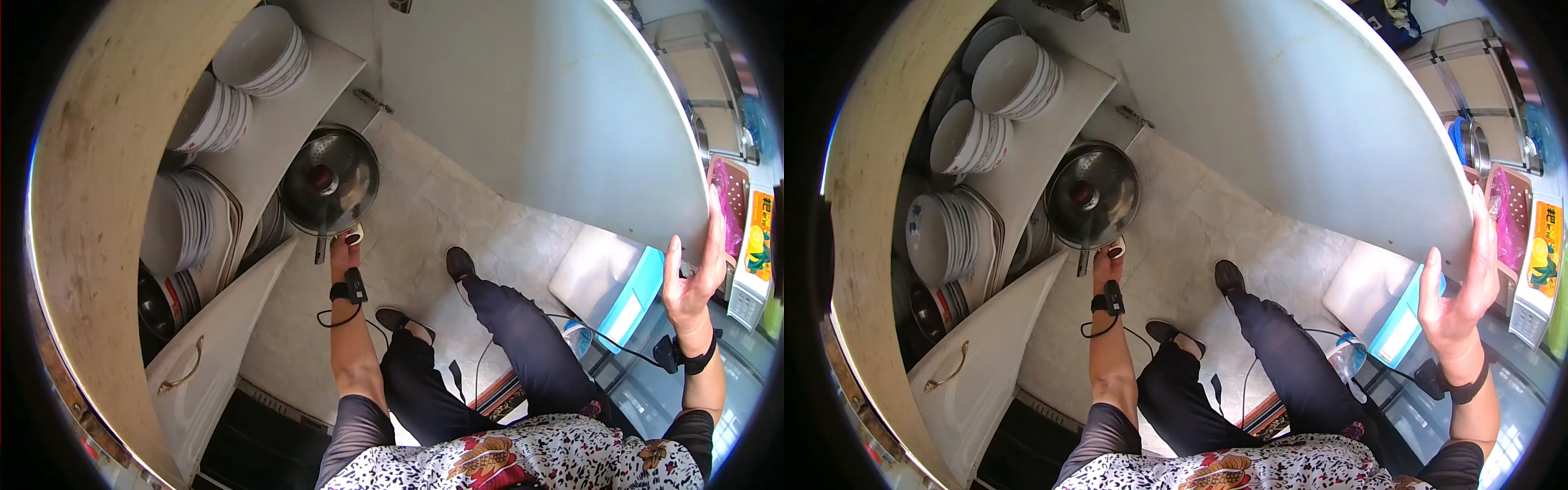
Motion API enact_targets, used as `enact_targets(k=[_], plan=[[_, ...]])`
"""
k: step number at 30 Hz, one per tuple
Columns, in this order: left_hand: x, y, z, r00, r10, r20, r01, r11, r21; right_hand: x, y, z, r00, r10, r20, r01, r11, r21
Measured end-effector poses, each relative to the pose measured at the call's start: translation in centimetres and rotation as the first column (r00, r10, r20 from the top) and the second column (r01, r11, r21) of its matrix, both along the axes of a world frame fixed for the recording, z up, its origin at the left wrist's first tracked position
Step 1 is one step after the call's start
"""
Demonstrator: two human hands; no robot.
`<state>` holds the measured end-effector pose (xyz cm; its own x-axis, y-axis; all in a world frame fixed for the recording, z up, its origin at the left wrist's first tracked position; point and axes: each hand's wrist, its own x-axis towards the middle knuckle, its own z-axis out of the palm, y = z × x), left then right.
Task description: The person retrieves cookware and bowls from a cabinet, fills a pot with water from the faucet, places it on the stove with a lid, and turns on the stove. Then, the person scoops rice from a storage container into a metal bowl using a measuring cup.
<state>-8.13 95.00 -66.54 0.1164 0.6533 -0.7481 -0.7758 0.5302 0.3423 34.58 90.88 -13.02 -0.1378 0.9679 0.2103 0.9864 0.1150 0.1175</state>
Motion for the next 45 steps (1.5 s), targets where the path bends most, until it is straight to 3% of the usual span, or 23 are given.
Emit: enact_targets(k=[4,5,8,9,11,12,16,17,20,26,32,37,42,45], plan=[[-0.6,-4.9,1.9,0.993,0.021,-0.119,-0.026,0.999,-0.042,-0.8,0.0,0.1,1.000,-0.020,-0.021,0.020,1.000,0.006],[-1.8,-6.6,0.8,0.982,-0.074,-0.176,0.053,0.991,-0.122,-0.8,0.0,0.1,0.999,-0.016,-0.036,0.016,1.000,0.008],[-2.7,-10.4,3.7,0.970,-0.120,-0.212,0.077,0.977,-0.200,-0.7,-0.2,0.1,0.998,-0.019,-0.057,0.019,1.000,0.004],[-3.3,-11.9,4.7,0.972,-0.178,-0.154,0.171,0.984,-0.059,-0.8,-0.2,0.1,0.998,-0.022,-0.061,0.022,1.000,-0.002],[-4.8,-14.6,6.4,0.959,-0.245,-0.140,0.243,0.969,-0.036,-1.3,-0.1,0.2,0.996,-0.021,-0.083,0.020,1.000,-0.015],[-4.8,-14.9,8.6,0.952,-0.278,-0.131,0.277,0.960,-0.024,-1.5,0.0,0.4,0.996,-0.020,-0.092,0.018,1.000,-0.022],[-4.7,-18.4,17.3,0.953,-0.229,-0.196,0.174,0.949,-0.261,-1.9,-0.4,1.2,0.989,-0.054,-0.139,0.046,0.997,-0.066],[-5.9,-20.2,17.9,0.899,-0.370,-0.234,0.291,0.904,-0.313,-2.1,-0.7,1.2,0.993,-0.061,-0.097,0.054,0.996,-0.071],[-7.4,-23.9,23.0,0.808,-0.545,-0.225,0.428,0.805,-0.411,-3.5,-0.5,2.7,0.987,-0.078,-0.140,0.060,0.990,-0.131],[-9.4,-29.5,36.9,0.766,-0.611,-0.199,0.481,0.751,-0.452,-4.8,-2.0,4.4,0.986,-0.046,-0.160,0.016,0.982,-0.186],[-12.5,-37.0,48.5,0.840,-0.511,-0.180,0.417,0.822,-0.389,-8.2,-4.8,6.1,0.940,-0.094,-0.327,-0.014,0.950,-0.312],[-14.5,-38.1,59.8,0.912,-0.363,-0.189,0.264,0.875,-0.407,-15.5,-6.3,6.5,0.825,-0.202,-0.527,-0.075,0.886,-0.457],[-16.1,-38.8,67.4,0.949,-0.220,-0.228,0.139,0.935,-0.326,-22.7,-5.4,7.5,0.704,-0.291,-0.648,-0.155,0.828,-0.539],[-17.7,-39.4,69.2,0.952,-0.171,-0.253,0.102,0.958,-0.267,-25.6,-4.5,10.3,0.748,-0.178,-0.639,-0.214,0.847,-0.487]])
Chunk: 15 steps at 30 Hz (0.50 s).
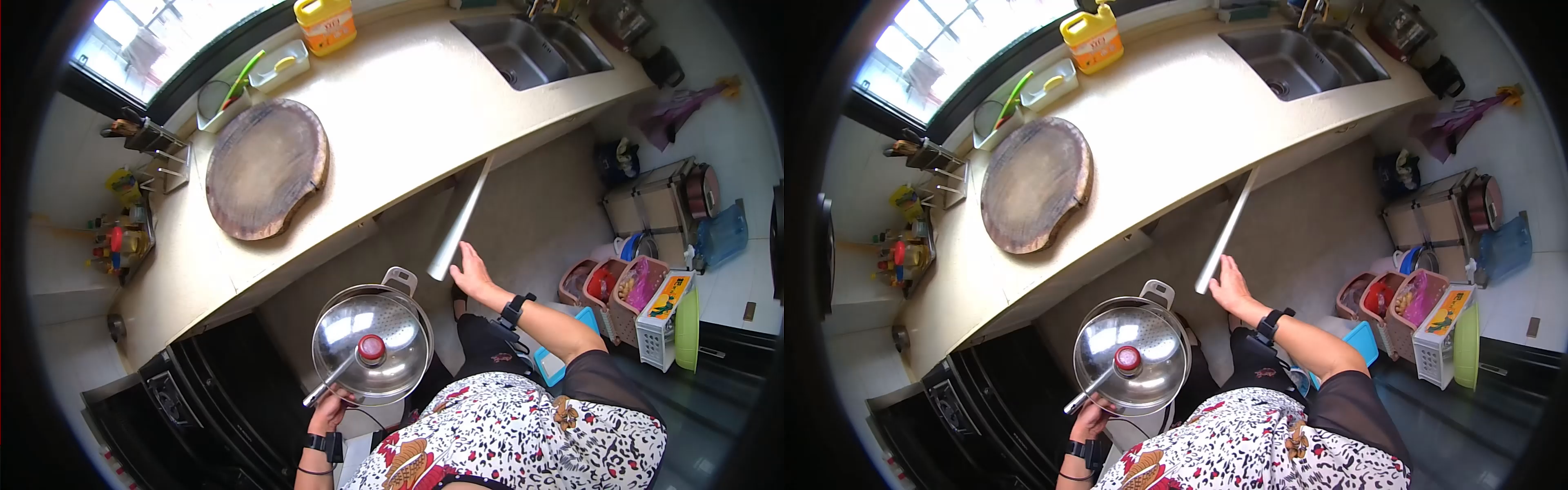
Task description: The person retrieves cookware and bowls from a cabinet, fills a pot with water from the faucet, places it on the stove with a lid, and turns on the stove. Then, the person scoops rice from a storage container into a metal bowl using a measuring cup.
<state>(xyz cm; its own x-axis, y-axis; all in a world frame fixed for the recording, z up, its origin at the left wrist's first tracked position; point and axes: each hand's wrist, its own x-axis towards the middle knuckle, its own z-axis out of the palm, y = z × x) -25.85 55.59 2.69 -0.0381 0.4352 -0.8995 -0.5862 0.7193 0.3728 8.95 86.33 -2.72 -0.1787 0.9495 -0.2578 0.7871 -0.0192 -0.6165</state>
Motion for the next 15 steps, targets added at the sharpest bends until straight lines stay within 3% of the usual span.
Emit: enact_targets(k=[2,5,6,9,11,14,15], plan=[[-1.3,0.7,1.6,1.000,-0.004,-0.025,0.004,1.000,0.006,-2.5,0.9,3.6,0.987,0.044,-0.154,-0.010,0.977,0.213],[-2.3,4.2,6.8,0.995,-0.097,-0.023,0.098,0.993,0.065,-6.9,2.0,14.8,0.946,0.167,-0.276,-0.014,0.877,0.481],[-2.2,5.8,9.1,0.990,-0.132,-0.050,0.135,0.989,0.059,-8.3,2.1,18.1,0.910,0.261,-0.322,-0.065,0.857,0.511],[-3.8,7.2,8.8,0.973,-0.210,-0.092,0.221,0.965,0.139,-11.4,0.2,25.6,0.727,0.571,-0.381,-0.313,0.770,0.556],[-4.0,9.2,9.6,0.982,-0.183,-0.051,0.189,0.963,0.192,-13.9,-1.6,26.8,0.590,0.720,-0.367,-0.488,0.679,0.548],[-2.9,13.1,12.3,0.977,-0.205,-0.059,0.213,0.947,0.241,-15.5,-3.1,27.9,0.523,0.852,0.026,-0.670,0.392,0.631],[-2.5,14.1,13.0,0.980,-0.191,-0.054,0.199,0.948,0.247,-15.6,-2.6,28.1,0.539,0.836,0.102,-0.691,0.369,0.622]])
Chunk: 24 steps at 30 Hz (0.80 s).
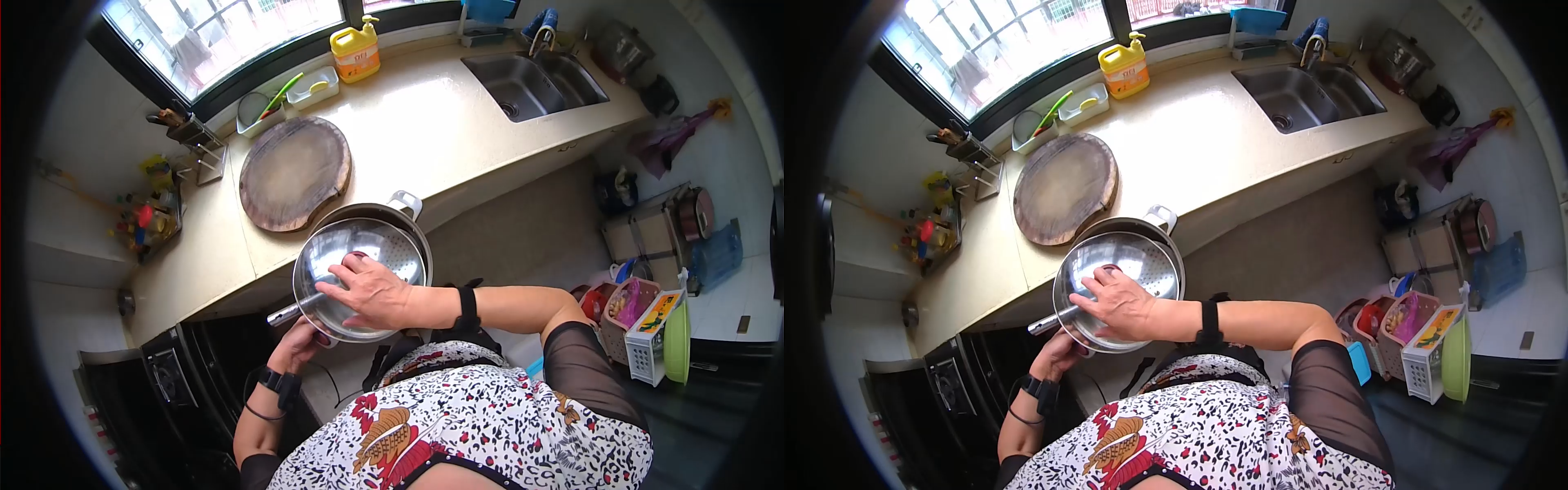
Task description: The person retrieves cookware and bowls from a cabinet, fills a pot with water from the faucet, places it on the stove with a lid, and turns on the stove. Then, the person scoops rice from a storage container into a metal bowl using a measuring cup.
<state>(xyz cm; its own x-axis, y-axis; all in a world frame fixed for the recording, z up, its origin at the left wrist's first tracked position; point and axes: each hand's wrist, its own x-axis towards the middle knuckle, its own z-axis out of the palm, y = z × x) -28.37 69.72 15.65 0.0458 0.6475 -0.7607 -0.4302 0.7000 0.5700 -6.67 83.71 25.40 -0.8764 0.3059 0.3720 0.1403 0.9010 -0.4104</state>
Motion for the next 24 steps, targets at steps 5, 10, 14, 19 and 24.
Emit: enact_targets(k=[5,10,14,19,24], plan=[[0.6,4.7,-0.4,0.999,-0.033,-0.035,0.034,0.999,0.037,0.3,5.2,-0.2,0.973,-0.153,0.171,0.124,0.978,0.169],[2.5,10.0,-1.5,0.999,-0.016,-0.047,0.017,1.000,0.025,2.5,12.4,-2.0,0.932,-0.154,0.328,0.121,0.985,0.119],[4.7,14.2,-2.8,0.999,0.010,-0.037,-0.009,1.000,0.018,4.2,18.7,-2.7,0.904,0.006,0.428,-0.005,1.000,-0.003],[7.6,19.4,-4.2,0.996,0.085,0.016,-0.084,0.996,-0.028,5.9,27.5,-4.2,0.876,0.273,0.398,-0.123,0.924,-0.362],[9.4,23.0,-5.4,0.994,0.108,0.005,-0.108,0.993,-0.047,6.3,31.9,-6.9,0.857,0.335,0.391,-0.175,0.903,-0.392]])
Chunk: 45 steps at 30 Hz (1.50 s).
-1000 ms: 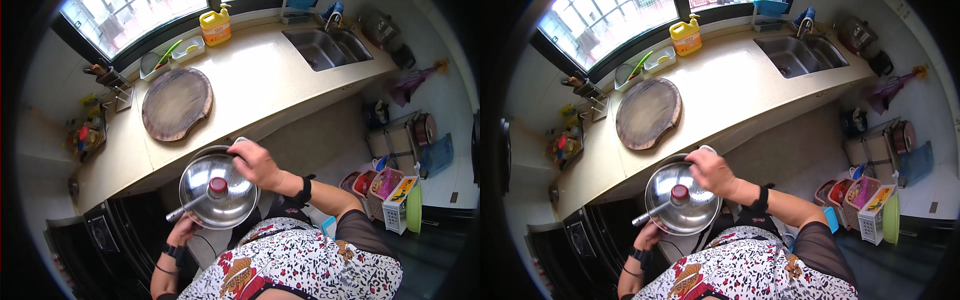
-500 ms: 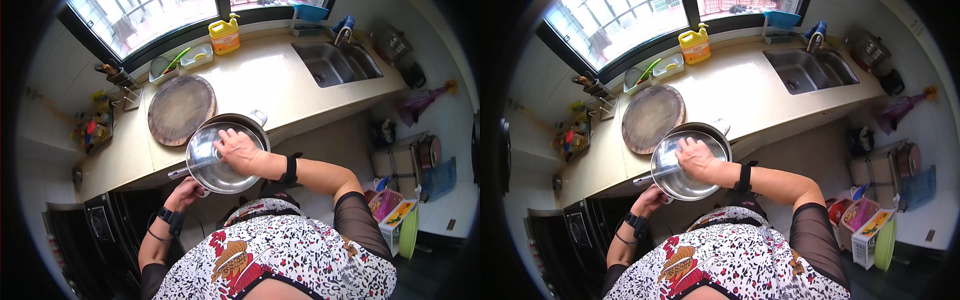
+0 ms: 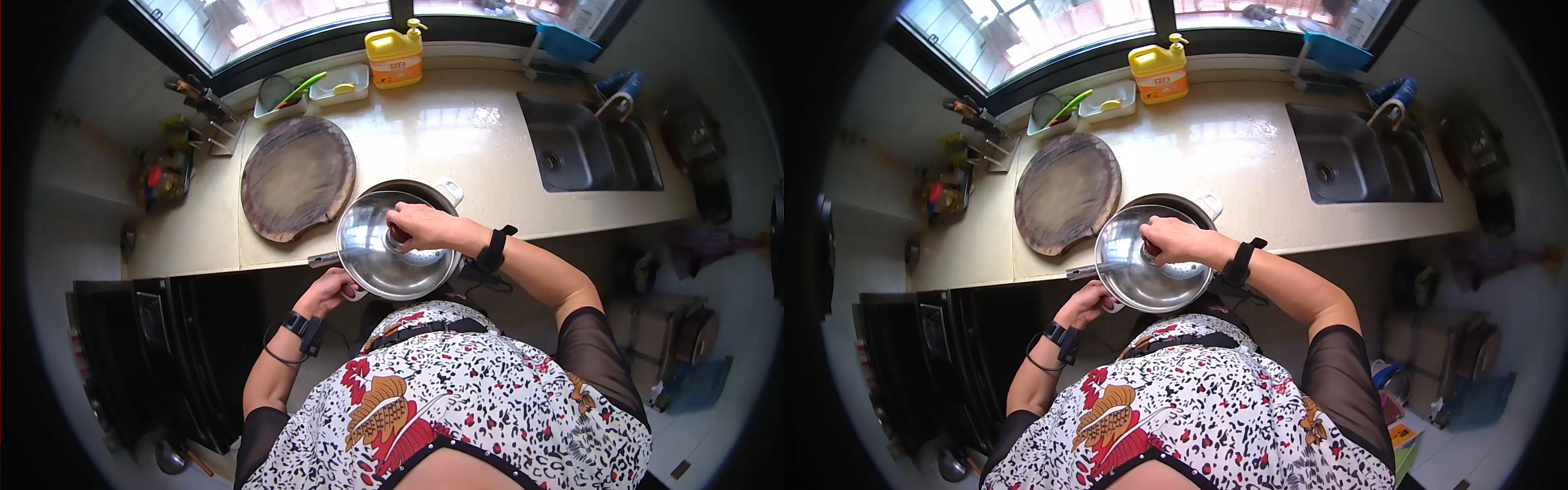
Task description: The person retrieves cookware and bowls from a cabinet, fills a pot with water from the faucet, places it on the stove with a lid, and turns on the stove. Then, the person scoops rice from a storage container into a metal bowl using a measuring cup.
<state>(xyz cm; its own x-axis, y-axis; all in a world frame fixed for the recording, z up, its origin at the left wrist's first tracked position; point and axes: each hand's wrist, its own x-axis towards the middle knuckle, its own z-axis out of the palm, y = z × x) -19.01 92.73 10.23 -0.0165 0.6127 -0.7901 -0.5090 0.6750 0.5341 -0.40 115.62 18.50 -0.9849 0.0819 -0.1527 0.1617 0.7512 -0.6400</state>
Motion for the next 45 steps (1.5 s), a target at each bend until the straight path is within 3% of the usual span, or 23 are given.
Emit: enact_targets(k=[8,10,12,14,15,19,22,23,24,26,27,29,30,31,33,34,36,40,42,43,45], plan=[[-2.4,3.6,-1.9,0.994,0.043,0.099,-0.042,0.999,-0.009,-2.4,4.1,-0.3,0.995,-0.065,-0.078,0.062,0.997,-0.038],[-3.9,4.1,-3.5,0.996,-0.008,0.092,0.006,1.000,0.030,-2.9,5.5,0.1,0.981,-0.113,-0.159,0.094,0.988,-0.122],[-5.0,4.6,-4.7,0.996,0.023,0.086,-0.028,0.998,0.052,-3.0,6.8,0.7,0.976,-0.210,-0.050,0.183,0.928,-0.326],[-6.3,5.1,-5.1,0.996,-0.009,0.093,0.003,0.998,0.066,-2.6,7.7,1.5,0.944,-0.329,-0.006,0.263,0.763,-0.590],[-6.1,5.3,-4.8,0.982,0.076,0.171,-0.091,0.993,0.079,-2.4,7.7,2.7,0.928,-0.372,0.014,0.281,0.676,-0.681],[-7.1,5.3,-2.1,0.983,-0.006,0.181,-0.030,0.980,0.196,-1.9,7.8,3.9,0.828,-0.559,0.039,0.273,0.342,-0.899],[-8.7,3.9,-0.2,0.998,-0.048,0.049,0.039,0.984,0.176,-2.0,6.6,2.6,0.841,-0.537,0.065,0.117,0.064,-0.991],[-9.8,3.4,0.5,0.987,-0.106,-0.123,0.123,0.982,0.141,-2.4,6.5,1.8,0.862,-0.505,0.052,0.046,-0.024,-0.999],[-11.1,2.7,1.2,0.970,-0.146,-0.195,0.172,0.977,0.127,-3.5,5.1,1.8,0.849,-0.526,-0.047,-0.082,-0.044,-0.996],[-13.3,1.2,3.0,0.939,-0.135,-0.317,0.194,0.968,0.162,-4.9,2.4,2.9,0.816,-0.578,0.013,-0.084,-0.141,-0.986],[-13.8,0.2,3.9,0.961,-0.039,-0.273,0.121,0.948,0.293,-5.5,1.5,2.9,0.807,-0.586,0.073,-0.043,-0.182,-0.982],[-13.9,-0.8,6.3,0.993,0.053,0.104,-0.096,0.879,0.468,-7.1,-0.8,2.9,0.765,-0.640,0.075,0.015,-0.099,-0.995],[-13.6,-1.0,7.4,0.954,0.069,0.292,-0.218,0.828,0.517,-7.9,-1.7,2.7,0.762,-0.624,0.174,0.038,-0.225,-0.974],[-13.0,-0.9,7.8,0.915,0.068,0.398,-0.287,0.803,0.522,-9.2,-2.1,2.3,0.822,-0.549,0.151,-0.001,-0.266,-0.964],[-12.4,-0.8,9.7,0.862,0.048,0.504,-0.365,0.748,0.554,-11.9,-3.0,1.5,0.919,-0.382,0.095,-0.048,-0.347,-0.937],[-12.7,-0.7,10.3,0.838,0.045,0.543,-0.413,0.704,0.578,-13.3,-3.6,1.5,0.941,-0.333,-0.054,-0.146,-0.257,-0.955],[-14.1,-1.4,9.9,0.825,-0.008,0.566,-0.417,0.667,0.617,-15.0,-5.0,0.4,0.958,-0.285,0.036,-0.050,-0.288,-0.956],[-15.9,-4.7,7.6,0.787,0.098,0.609,-0.510,0.658,0.554,-17.0,-7.2,1.5,0.975,-0.200,0.101,0.073,-0.143,-0.987],[-17.4,-6.4,7.8,0.799,0.136,0.586,-0.532,0.615,0.582,-16.9,-7.9,1.9,0.950,-0.213,0.226,0.219,-0.055,-0.974],[-18.5,-7.3,7.7,0.805,0.169,0.568,-0.544,0.593,0.594,-16.7,-8.4,2.4,0.934,-0.295,0.199,0.226,0.060,-0.972],[-20.6,-8.8,7.5,0.805,0.248,0.539,-0.579,0.524,0.625,-15.3,-7.3,0.9,0.891,-0.366,0.270,0.314,0.066,-0.947]])
